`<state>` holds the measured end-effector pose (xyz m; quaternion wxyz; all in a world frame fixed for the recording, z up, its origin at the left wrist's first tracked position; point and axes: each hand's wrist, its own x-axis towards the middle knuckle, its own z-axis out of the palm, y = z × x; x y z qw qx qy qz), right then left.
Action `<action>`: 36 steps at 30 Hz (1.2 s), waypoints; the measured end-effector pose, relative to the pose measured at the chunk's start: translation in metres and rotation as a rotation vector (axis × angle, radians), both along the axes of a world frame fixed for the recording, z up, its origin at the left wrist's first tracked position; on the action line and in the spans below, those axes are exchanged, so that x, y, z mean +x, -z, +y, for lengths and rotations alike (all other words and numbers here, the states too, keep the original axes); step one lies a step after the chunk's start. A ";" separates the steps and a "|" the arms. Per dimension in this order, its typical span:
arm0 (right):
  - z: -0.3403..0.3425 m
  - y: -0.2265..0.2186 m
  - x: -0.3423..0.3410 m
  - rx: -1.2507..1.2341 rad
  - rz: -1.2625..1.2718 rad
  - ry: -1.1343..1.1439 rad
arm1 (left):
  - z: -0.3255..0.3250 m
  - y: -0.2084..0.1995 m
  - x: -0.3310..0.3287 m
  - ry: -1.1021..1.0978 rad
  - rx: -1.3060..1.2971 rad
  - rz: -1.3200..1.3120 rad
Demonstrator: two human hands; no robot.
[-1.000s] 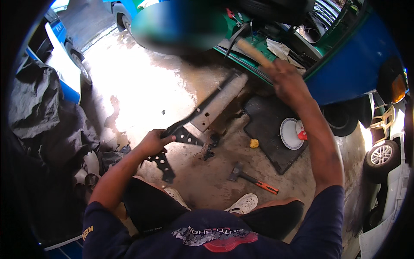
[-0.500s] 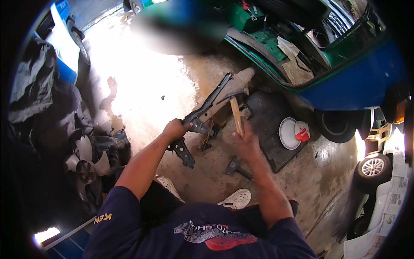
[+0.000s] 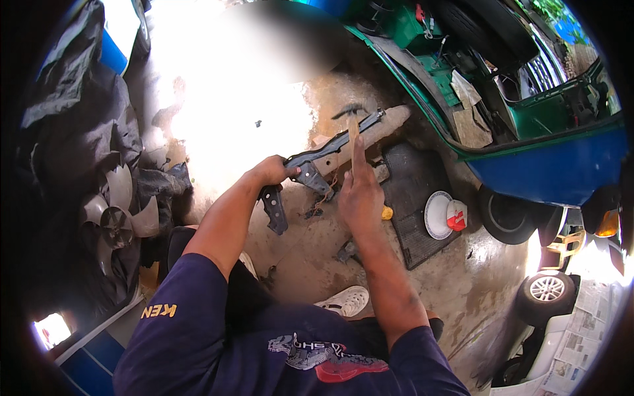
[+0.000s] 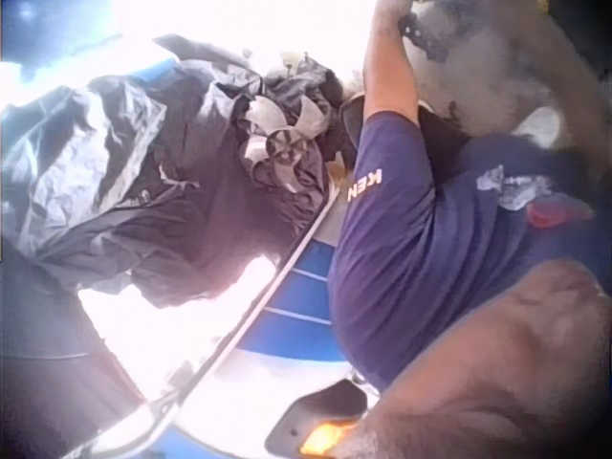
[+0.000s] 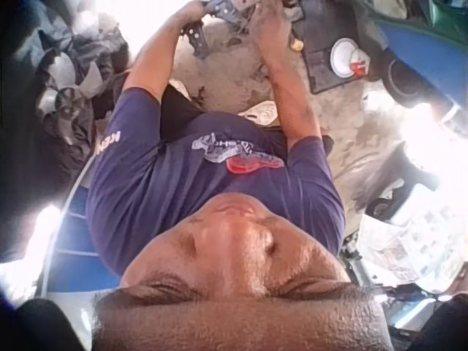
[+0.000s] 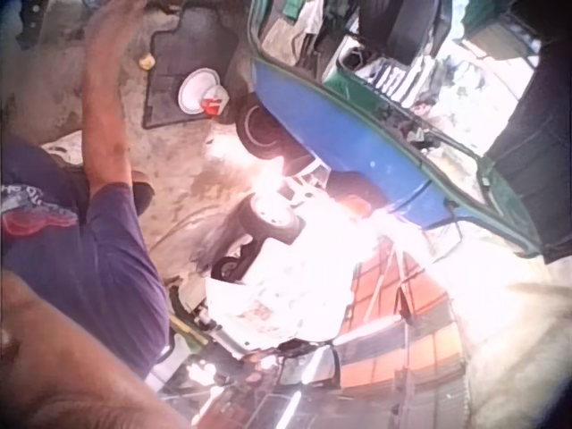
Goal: The person hits a metal bracket with a hammer against an anvil. They turn the bracket over and continue hammering different parts of it by hand to straighten it.
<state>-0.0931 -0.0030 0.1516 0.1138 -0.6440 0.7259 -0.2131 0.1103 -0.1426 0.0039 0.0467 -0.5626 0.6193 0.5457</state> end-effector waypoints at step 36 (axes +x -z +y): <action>-0.013 -0.003 -0.010 0.123 0.142 -0.031 | -0.001 -0.001 -0.007 0.106 -0.084 -0.047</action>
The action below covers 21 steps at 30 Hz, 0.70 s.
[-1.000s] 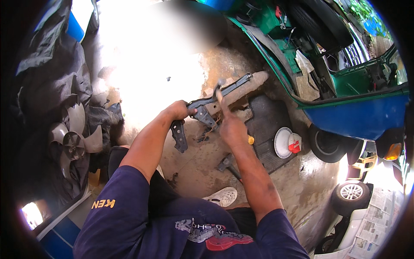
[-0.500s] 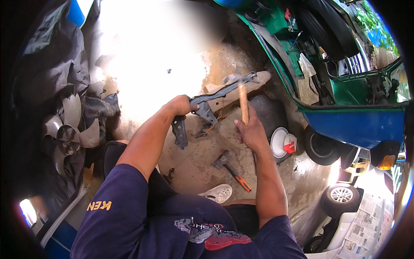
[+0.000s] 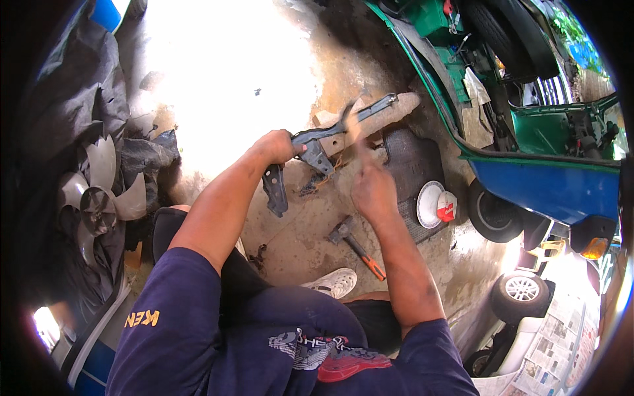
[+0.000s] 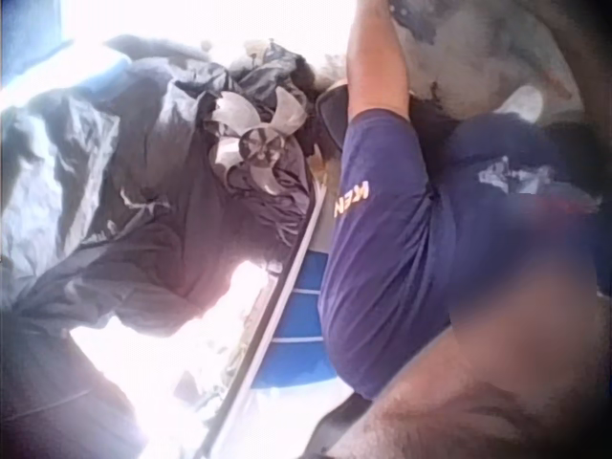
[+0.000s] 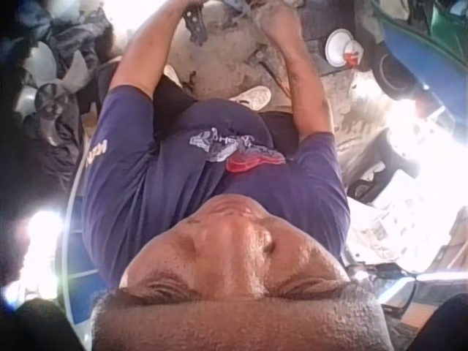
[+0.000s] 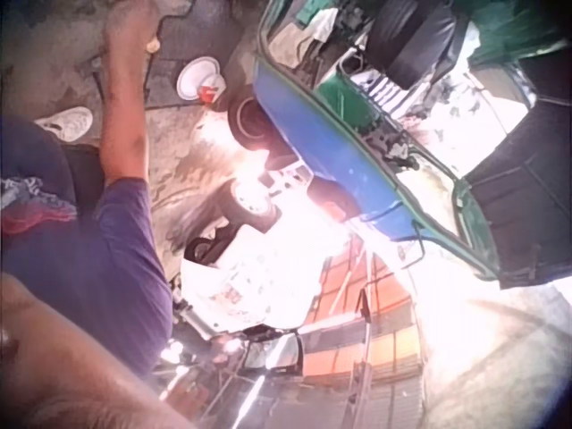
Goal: The person hits a metal bracket with a hammer against an anvil. They turn the bracket over and continue hammering different parts of it by hand to straighten it.
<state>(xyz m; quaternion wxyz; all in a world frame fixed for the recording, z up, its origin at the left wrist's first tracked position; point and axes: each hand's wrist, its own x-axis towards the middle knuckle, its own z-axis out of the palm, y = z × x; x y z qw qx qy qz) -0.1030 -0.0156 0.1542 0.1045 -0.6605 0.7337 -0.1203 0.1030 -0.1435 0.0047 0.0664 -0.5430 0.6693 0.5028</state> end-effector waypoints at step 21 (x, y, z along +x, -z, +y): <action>-0.025 -0.092 -0.004 0.212 -0.130 0.170 | 0.014 -0.019 -0.001 0.088 -0.163 -0.160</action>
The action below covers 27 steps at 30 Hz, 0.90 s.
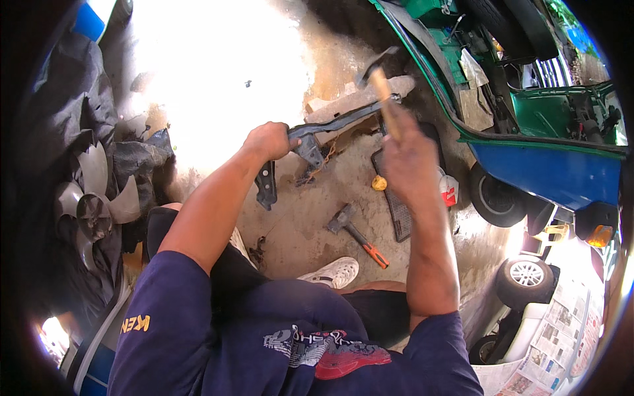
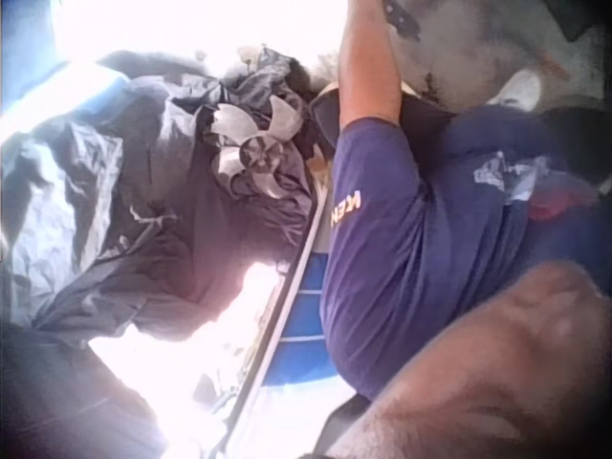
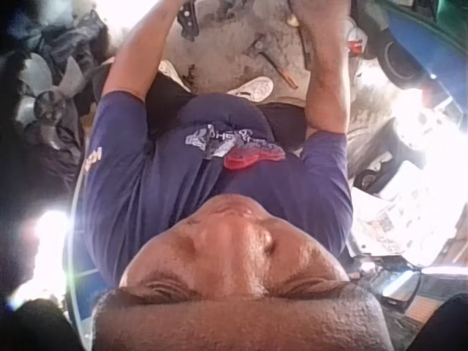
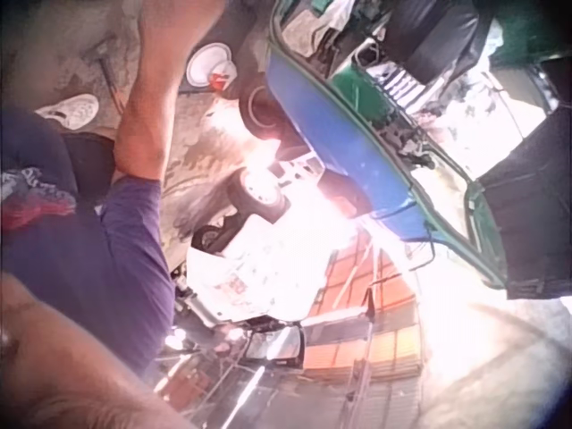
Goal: The person hits a metal bracket with a hammer against an anvil. They turn the bracket over and continue hammering different parts of it by hand to straighten it.
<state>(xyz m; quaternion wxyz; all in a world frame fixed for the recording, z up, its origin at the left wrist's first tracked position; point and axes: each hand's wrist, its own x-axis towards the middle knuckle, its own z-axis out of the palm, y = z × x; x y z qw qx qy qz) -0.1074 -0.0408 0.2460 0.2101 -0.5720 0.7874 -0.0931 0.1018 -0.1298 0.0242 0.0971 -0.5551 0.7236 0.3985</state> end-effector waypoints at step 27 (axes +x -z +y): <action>0.080 0.106 -0.016 0.087 -0.049 0.044 | 0.015 -0.007 -0.018 0.085 -0.154 0.017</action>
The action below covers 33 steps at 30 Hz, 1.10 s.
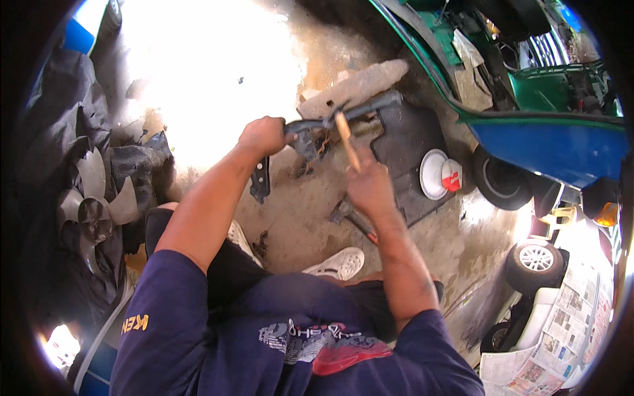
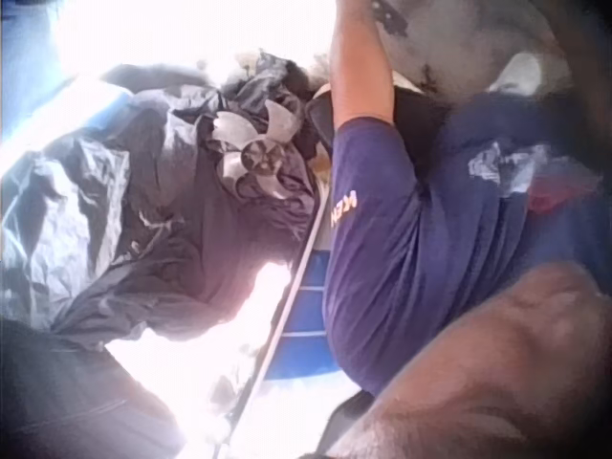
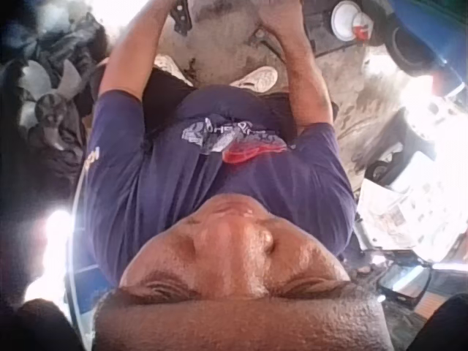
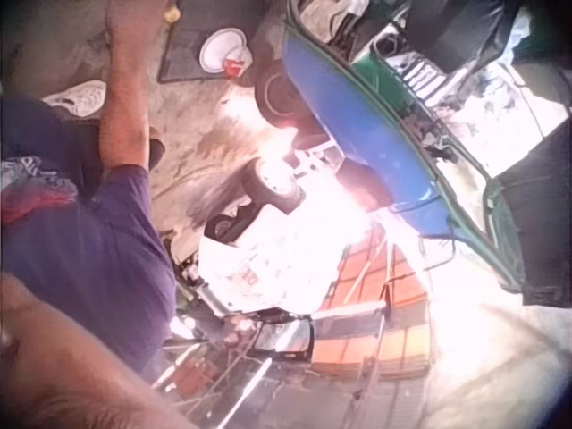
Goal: The person hits a metal bracket with a hammer against an anvil. They turn the bracket over and continue hammering different parts of it by hand to straighten it.
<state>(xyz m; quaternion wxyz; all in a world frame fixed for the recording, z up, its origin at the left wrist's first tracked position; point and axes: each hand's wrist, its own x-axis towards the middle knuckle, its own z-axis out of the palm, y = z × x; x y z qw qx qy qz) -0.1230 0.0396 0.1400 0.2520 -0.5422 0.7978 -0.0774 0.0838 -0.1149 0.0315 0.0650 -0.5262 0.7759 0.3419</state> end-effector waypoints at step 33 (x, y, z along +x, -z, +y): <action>0.007 -0.057 0.015 -0.519 -0.155 -0.069 | -0.017 -0.005 0.009 0.037 0.107 -0.038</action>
